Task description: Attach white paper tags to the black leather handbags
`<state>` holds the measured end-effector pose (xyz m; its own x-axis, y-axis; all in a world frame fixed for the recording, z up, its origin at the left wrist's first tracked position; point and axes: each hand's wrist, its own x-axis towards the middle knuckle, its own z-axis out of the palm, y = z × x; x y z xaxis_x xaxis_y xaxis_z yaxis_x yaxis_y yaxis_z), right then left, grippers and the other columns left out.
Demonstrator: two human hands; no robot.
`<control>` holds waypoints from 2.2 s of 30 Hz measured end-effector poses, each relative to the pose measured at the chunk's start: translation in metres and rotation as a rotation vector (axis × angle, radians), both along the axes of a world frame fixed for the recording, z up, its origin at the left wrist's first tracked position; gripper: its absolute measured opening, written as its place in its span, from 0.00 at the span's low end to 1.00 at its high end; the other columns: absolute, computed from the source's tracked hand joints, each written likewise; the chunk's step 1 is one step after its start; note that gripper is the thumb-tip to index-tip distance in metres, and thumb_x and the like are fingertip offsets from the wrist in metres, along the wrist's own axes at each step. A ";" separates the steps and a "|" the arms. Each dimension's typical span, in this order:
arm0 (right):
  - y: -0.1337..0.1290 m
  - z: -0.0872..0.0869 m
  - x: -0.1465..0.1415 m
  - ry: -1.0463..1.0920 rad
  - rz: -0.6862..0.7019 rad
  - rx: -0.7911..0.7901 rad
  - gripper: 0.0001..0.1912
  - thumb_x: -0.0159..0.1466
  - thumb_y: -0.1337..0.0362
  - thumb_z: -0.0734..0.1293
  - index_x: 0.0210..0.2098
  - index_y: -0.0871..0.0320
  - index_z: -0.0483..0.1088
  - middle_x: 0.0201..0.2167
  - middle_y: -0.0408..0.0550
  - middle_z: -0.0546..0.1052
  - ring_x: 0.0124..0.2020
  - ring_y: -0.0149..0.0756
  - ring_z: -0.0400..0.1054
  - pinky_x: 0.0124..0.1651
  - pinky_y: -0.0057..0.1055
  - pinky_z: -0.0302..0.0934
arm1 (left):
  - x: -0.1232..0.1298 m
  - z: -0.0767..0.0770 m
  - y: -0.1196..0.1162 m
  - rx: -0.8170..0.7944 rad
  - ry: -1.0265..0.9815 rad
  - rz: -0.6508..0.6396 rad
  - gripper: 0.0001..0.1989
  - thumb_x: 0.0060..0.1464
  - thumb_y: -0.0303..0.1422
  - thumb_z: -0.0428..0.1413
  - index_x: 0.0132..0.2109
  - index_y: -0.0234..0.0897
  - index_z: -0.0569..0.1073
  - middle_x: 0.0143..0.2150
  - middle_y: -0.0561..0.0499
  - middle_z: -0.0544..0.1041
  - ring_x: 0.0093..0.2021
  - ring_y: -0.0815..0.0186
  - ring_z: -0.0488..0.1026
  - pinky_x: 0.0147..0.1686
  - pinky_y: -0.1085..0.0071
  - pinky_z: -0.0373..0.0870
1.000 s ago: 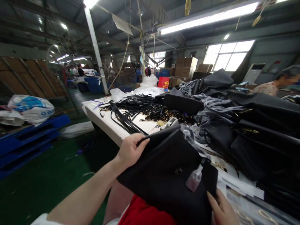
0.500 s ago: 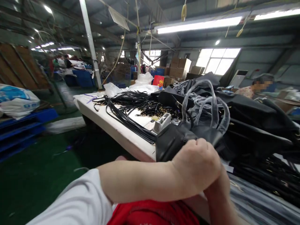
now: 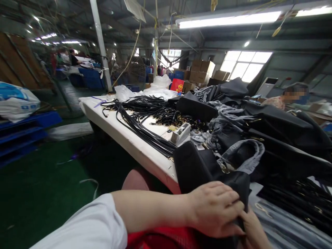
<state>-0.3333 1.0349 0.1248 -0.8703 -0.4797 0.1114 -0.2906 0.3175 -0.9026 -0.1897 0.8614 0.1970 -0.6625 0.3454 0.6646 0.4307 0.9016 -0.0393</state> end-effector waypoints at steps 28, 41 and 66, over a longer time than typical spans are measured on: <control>0.017 0.012 0.023 0.171 0.070 0.473 0.36 0.57 0.57 0.66 0.64 0.57 0.58 0.63 0.54 0.66 0.65 0.47 0.58 0.67 0.48 0.50 | 0.009 -0.127 0.023 0.294 -0.974 -0.234 0.22 0.38 0.45 0.66 0.18 0.38 0.62 0.16 0.57 0.63 0.20 0.67 0.66 0.18 0.71 0.51; 0.028 0.029 -0.063 0.845 -0.086 0.840 0.20 0.61 0.64 0.59 0.47 0.63 0.75 0.47 0.59 0.76 0.49 0.50 0.69 0.56 0.46 0.60 | 0.020 -0.085 0.001 0.481 -0.757 -0.218 0.19 0.55 0.46 0.58 0.24 0.37 0.71 0.23 0.54 0.70 0.24 0.70 0.66 0.22 0.74 0.57; 0.027 0.065 -0.045 0.562 -0.429 0.796 0.23 0.61 0.50 0.56 0.46 0.52 0.75 0.31 0.51 0.80 0.33 0.51 0.73 0.32 0.40 0.60 | 0.025 -0.068 -0.030 0.908 -0.652 0.020 0.17 0.61 0.40 0.52 0.29 0.34 0.74 0.27 0.52 0.72 0.29 0.70 0.68 0.30 0.75 0.62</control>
